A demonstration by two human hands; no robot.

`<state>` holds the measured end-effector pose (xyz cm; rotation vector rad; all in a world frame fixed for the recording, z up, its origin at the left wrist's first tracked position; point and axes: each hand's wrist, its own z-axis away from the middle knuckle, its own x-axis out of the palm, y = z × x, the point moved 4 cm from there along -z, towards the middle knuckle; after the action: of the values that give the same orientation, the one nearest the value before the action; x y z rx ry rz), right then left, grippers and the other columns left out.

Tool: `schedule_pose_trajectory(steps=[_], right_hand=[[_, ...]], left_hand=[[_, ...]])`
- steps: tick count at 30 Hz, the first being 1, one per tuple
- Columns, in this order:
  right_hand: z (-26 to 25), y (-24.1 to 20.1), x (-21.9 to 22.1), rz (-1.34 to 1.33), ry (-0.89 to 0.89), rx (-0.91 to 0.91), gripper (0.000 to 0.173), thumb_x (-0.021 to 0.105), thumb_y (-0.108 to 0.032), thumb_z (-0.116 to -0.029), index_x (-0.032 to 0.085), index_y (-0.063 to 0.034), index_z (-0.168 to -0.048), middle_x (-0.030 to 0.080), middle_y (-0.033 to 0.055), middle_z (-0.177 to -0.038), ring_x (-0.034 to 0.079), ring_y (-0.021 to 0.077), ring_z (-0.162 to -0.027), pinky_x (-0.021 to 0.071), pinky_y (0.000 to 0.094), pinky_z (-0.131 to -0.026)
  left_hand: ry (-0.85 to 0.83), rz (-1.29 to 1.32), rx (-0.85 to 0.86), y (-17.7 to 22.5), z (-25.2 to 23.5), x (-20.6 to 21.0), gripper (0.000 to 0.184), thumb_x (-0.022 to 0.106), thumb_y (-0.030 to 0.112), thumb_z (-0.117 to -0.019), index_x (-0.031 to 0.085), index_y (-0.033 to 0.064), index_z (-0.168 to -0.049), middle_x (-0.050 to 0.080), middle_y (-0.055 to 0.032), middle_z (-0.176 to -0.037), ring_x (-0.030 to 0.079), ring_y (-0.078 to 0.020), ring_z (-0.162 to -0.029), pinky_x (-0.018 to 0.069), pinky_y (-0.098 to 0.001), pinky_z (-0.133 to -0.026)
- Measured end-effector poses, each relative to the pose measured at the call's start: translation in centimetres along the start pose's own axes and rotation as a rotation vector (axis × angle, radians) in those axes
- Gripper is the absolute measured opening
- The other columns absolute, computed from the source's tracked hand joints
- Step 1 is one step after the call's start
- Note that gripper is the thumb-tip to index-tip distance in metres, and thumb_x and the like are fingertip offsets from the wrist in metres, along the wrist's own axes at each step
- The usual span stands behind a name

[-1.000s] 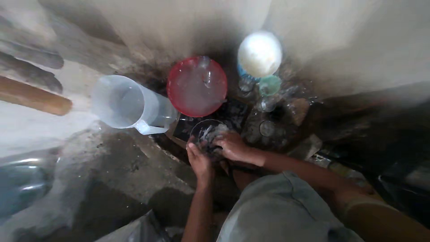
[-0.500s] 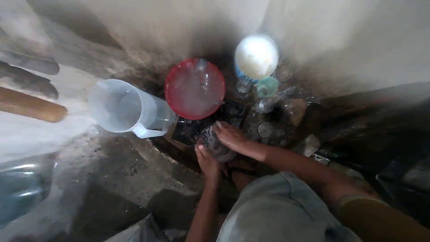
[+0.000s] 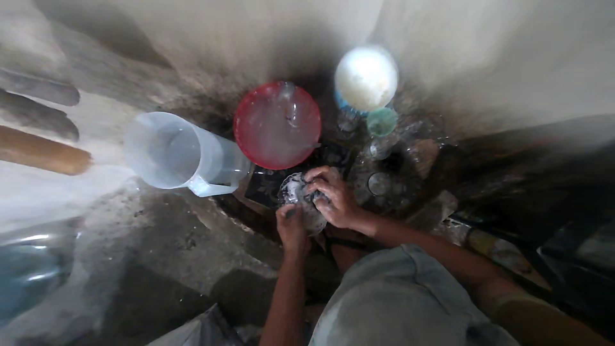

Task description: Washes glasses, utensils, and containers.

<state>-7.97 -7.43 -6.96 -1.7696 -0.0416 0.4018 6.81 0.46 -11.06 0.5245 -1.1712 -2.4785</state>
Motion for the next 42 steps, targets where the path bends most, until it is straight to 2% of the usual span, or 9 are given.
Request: schedule_pose_trajectory(steps=[2, 7, 11, 17, 22, 26, 32, 37, 42], right_hand=[[-0.9, -0.8, -0.2, -0.205, 0.038, 0.066, 0.023, 0.053, -0.007, -0.0939, 0.072, 0.0008, -0.105, 0.062, 0.0142, -0.139, 0.052, 0.0264, -0.136, 0.0443, 0.0444, -0.115], [-2.7, 0.8, -0.6, -0.519, 0.008, 0.531, 0.040, 0.036, -0.016, -0.1093, 0.061, 0.0040, -0.132, 0.065, 0.0152, -0.128, 0.061, 0.0142, -0.117, 0.0494, 0.0342, -0.104], [1.3, 3.3, 2.0, -0.569, 0.009, 0.851, 0.043, 0.037, -0.032, -0.1106, 0.052, -0.0190, -0.149, 0.063, 0.0091, -0.135, 0.064, 0.0207, -0.115, 0.0551, 0.0460, -0.095], [5.0, -0.7, 2.9, -0.402, 0.223, 0.669, 0.048, 0.030, -0.011, -0.1078, 0.045, 0.0006, -0.151, 0.053, 0.0185, -0.149, 0.050, 0.0178, -0.138, 0.0392, 0.0361, -0.117], [0.0, -0.6, 1.5, -0.270, 0.199, 0.221, 0.039, 0.044, -0.016, -0.1084, 0.059, 0.0023, -0.139, 0.060, 0.0140, -0.143, 0.057, 0.0189, -0.133, 0.0478, 0.0385, -0.114], [-5.9, 1.4, 0.4, 0.042, 0.023, 0.401, 0.031, 0.063, -0.023, -0.1028, 0.069, -0.0131, -0.131, 0.072, 0.0084, -0.124, 0.071, 0.0186, -0.110, 0.0574, 0.0413, -0.099], [-10.8, 3.7, -0.4, 0.894, -0.351, 0.414, 0.029, 0.063, -0.017, -0.0984, 0.072, -0.0205, -0.126, 0.058, 0.0119, -0.142, 0.052, 0.0385, -0.133, 0.0575, 0.0566, -0.086], [-10.8, 3.4, -0.1, 0.853, -0.515, 0.398, 0.022, 0.061, -0.008, -0.0976, 0.073, -0.0093, -0.116, 0.066, 0.0181, -0.125, 0.065, 0.0383, -0.115, 0.0566, 0.0576, -0.090], [-10.2, 2.1, -1.4, 0.744, -0.349, 0.454, 0.029, 0.065, -0.022, -0.0977, 0.071, -0.0108, -0.123, 0.070, 0.0141, -0.121, 0.068, 0.0340, -0.112, 0.0563, 0.0551, -0.093]], left_hand=[[-0.182, 0.037, -0.119, -0.1, 0.5, 1.1, 0.031, 0.061, 0.016, -0.1023, 0.053, 0.0061, -0.130, 0.068, -0.0110, -0.100, 0.068, -0.0190, -0.082, 0.0602, -0.0378, -0.070], [-0.383, 0.093, -0.267, 2.1, 2.7, 3.3, 0.024, 0.043, 0.016, -0.1082, 0.051, 0.0064, -0.129, 0.067, -0.0077, -0.089, 0.067, -0.0153, -0.070, 0.0585, -0.0293, -0.058], [-0.198, 0.190, -0.189, 2.8, 3.2, 4.4, 0.024, 0.036, 0.014, -0.1097, 0.055, 0.0035, -0.119, 0.064, -0.0043, -0.088, 0.065, -0.0101, -0.076, 0.0576, -0.0275, -0.066], [0.198, -0.015, 0.047, 2.5, -0.5, 3.8, 0.051, 0.061, 0.042, -0.1024, 0.053, 0.0053, -0.137, 0.069, -0.0137, -0.107, 0.070, -0.0213, -0.091, 0.0600, -0.0427, -0.081], [0.203, 0.086, 0.229, 1.0, -1.9, 2.2, 0.044, 0.067, 0.027, -0.1008, 0.049, 0.0037, -0.133, 0.069, -0.0114, -0.103, 0.072, -0.0194, -0.084, 0.0637, -0.0396, -0.075], [0.161, -0.175, 0.209, -1.2, -1.9, -0.1, 0.043, 0.064, 0.024, -0.1028, 0.049, 0.0004, -0.136, 0.069, -0.0156, -0.107, 0.072, -0.0212, -0.084, 0.0643, -0.0414, -0.073], [0.139, -0.415, -0.002, -4.1, -2.0, -1.5, 0.044, 0.040, 0.026, -0.1121, 0.041, -0.0025, -0.146, 0.061, -0.0263, -0.129, 0.066, -0.0319, -0.112, 0.0558, -0.0490, -0.095], [0.153, -0.260, -0.119, -5.2, -3.1, -1.2, 0.042, 0.042, 0.023, -0.1112, 0.042, 0.0008, -0.147, 0.060, -0.0253, -0.127, 0.066, -0.0320, -0.107, 0.0581, -0.0498, -0.087], [0.120, -0.068, -0.236, -5.1, -3.8, -1.4, 0.036, 0.050, 0.014, -0.1073, 0.051, -0.0018, -0.139, 0.064, -0.0240, -0.119, 0.070, -0.0294, -0.098, 0.0614, -0.0456, -0.081]])
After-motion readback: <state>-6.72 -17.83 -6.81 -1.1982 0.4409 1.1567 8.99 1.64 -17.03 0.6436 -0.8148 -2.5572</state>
